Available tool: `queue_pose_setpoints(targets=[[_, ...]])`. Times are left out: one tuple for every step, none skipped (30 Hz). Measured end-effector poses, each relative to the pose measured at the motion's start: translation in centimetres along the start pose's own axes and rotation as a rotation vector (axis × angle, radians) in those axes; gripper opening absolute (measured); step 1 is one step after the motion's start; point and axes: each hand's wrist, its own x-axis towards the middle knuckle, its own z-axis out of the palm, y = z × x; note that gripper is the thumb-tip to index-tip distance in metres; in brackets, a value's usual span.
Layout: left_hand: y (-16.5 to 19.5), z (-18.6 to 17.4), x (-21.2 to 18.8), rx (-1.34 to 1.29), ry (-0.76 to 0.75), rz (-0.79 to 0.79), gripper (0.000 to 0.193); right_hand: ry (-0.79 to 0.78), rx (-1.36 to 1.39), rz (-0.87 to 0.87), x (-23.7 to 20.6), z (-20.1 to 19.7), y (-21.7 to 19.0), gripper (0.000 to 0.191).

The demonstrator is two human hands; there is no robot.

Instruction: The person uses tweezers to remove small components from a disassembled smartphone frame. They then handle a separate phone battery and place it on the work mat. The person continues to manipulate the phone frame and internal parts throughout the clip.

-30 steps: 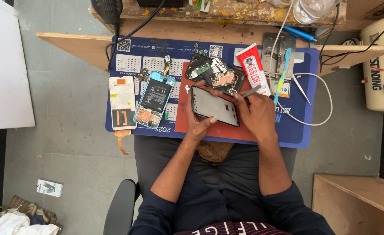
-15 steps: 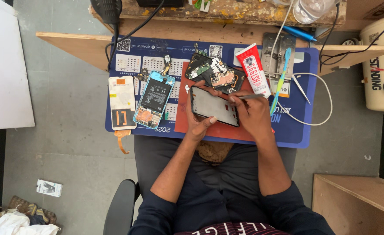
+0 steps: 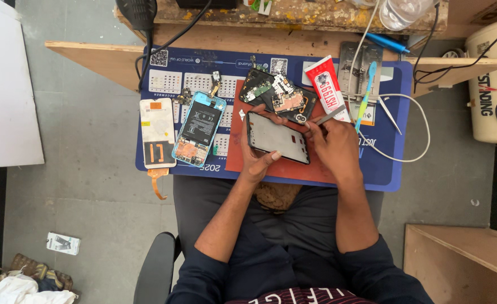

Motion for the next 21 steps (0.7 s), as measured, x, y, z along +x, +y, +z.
queue_pose_setpoints(targets=[[0.02, -0.05, 0.01, 0.003, 0.001, 0.002, 0.098, 0.000, -0.027, 0.017, -0.01, 0.02, -0.01, 0.016], [0.00, -0.03, -0.01, 0.007, 0.000, 0.004, 0.099, 0.002, -0.054, 0.034, -0.06, 0.03, -0.01, 0.016], [-0.03, -0.03, 0.01, 0.009, 0.000, 0.005, 0.099, 0.004, -0.082, 0.051, -0.06, 0.05, -0.03, 0.016], [-0.03, -0.04, 0.01, 0.010, 0.001, 0.005, 0.099, 0.006, -0.067, 0.046, -0.08, 0.07, -0.02, 0.016], [-0.01, -0.07, 0.00, 0.011, 0.004, 0.004, 0.099, 0.007, -0.051, 0.042, -0.06, 0.10, -0.04, 0.016], [-0.02, -0.03, -0.06, 0.011, 0.006, 0.003, 0.100, 0.008, -0.036, 0.039, -0.07, 0.09, -0.02, 0.016], [-0.02, -0.04, -0.07, 0.010, 0.005, 0.002, 0.100, 0.006, -0.031, 0.034, -0.05, 0.10, -0.01, 0.017], [-0.02, -0.05, -0.05, 0.009, 0.004, 0.002, 0.099, 0.005, -0.026, 0.030, -0.04, 0.07, 0.03, 0.017], [-0.02, -0.10, -0.01, 0.008, 0.002, 0.002, 0.099, 0.004, -0.021, 0.025, -0.01, 0.08, 0.05, 0.017], [-0.05, -0.06, 0.00, 0.010, 0.000, 0.002, 0.100, 0.001, -0.028, 0.035, -0.01, 0.04, 0.10, 0.018], [-0.07, -0.04, 0.02, 0.012, -0.001, 0.001, 0.100, -0.003, -0.035, 0.045, 0.02, 0.02, 0.12, 0.018], [-0.09, -0.02, 0.03, 0.013, -0.002, 0.001, 0.100, -0.007, -0.042, 0.055, 0.01, -0.01, 0.15, 0.018], [-0.06, -0.07, 0.07, 0.018, -0.003, 0.002, 0.100, -0.010, -0.043, 0.047, 0.05, -0.03, 0.16, 0.018], [-0.07, -0.04, 0.04, 0.023, -0.004, 0.003, 0.100, -0.012, -0.044, 0.040, 0.06, -0.07, 0.19, 0.018], [-0.07, -0.02, 0.01, 0.027, -0.005, 0.004, 0.101, -0.015, -0.045, 0.034, 0.07, -0.10, 0.18, 0.019], [-0.07, -0.02, 0.00, 0.026, -0.010, 0.005, 0.101, -0.016, -0.044, 0.034, 0.07, -0.15, 0.18, 0.019], [-0.04, -0.05, 0.00, 0.026, -0.015, 0.008, 0.101, -0.019, -0.042, 0.033, 0.09, -0.15, 0.15, 0.019], [-0.02, -0.03, -0.07, 0.027, -0.019, 0.009, 0.101, -0.022, -0.039, 0.032, 0.10, -0.17, 0.14, 0.019], [-0.02, -0.05, -0.06, 0.040, -0.027, 0.016, 0.101, -0.025, -0.035, 0.037, 0.10, -0.20, 0.11, 0.019], [-0.03, -0.08, 0.02, 0.054, -0.036, 0.025, 0.100, -0.026, -0.031, 0.041, 0.09, -0.25, 0.09, 0.020], [-0.02, -0.15, 0.10, 0.067, -0.045, 0.034, 0.100, -0.027, -0.027, 0.044, 0.15, -0.24, 0.06, 0.020]])
